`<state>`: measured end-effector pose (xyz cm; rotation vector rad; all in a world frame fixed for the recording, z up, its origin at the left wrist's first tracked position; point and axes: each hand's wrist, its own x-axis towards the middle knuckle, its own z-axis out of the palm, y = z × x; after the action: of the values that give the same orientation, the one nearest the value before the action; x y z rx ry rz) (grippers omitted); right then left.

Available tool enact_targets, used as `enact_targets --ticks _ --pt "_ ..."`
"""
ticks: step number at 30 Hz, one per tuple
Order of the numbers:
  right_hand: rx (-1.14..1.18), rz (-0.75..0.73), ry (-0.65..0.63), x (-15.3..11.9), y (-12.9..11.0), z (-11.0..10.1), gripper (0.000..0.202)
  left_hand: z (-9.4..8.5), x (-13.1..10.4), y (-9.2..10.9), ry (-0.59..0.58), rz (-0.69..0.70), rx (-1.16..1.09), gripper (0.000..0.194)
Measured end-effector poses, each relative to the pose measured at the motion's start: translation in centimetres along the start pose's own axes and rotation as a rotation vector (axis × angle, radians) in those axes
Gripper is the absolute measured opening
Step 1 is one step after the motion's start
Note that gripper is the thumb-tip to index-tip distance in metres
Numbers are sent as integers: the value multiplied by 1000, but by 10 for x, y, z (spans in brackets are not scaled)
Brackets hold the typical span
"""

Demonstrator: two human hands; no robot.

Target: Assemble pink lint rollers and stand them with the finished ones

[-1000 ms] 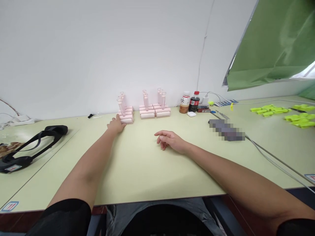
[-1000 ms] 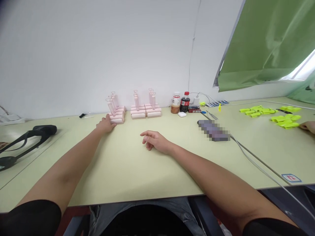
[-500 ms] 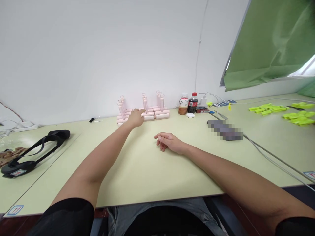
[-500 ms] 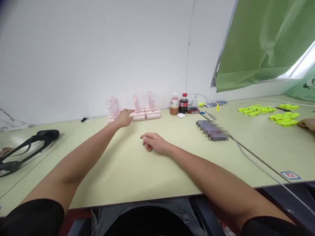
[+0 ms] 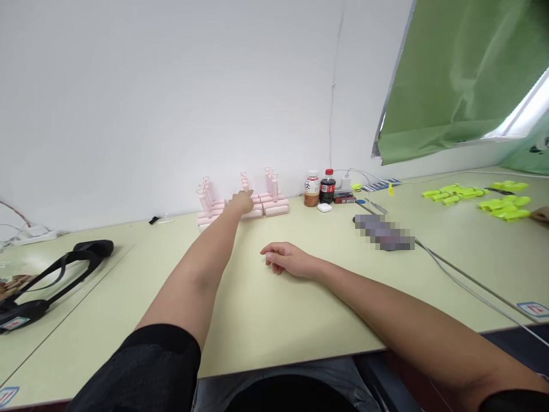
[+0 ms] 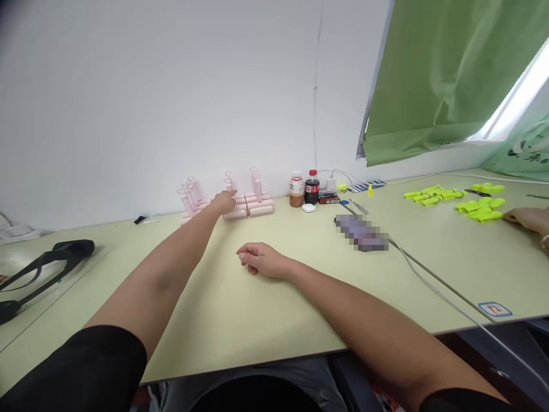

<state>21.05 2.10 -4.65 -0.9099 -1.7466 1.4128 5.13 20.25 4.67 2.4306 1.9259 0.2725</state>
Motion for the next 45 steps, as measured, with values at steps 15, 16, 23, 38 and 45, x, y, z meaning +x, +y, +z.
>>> enact_targets --ticks 15,16,23,38,45 --pt "94 114 394 11 5 -4 54 -1 -106 14 307 44 -700 52" --pt "117 78 428 11 3 -4 55 0 -117 16 282 28 -861 53" --pt "192 -152 315 4 -16 6 54 15 -181 10 414 26 -1432 28" --pt "82 -146 280 0 -23 11 57 40 -190 14 238 24 -1716 33" --pt "-162 30 461 0 -26 -18 47 34 -181 -2 352 -116 -1810 44"
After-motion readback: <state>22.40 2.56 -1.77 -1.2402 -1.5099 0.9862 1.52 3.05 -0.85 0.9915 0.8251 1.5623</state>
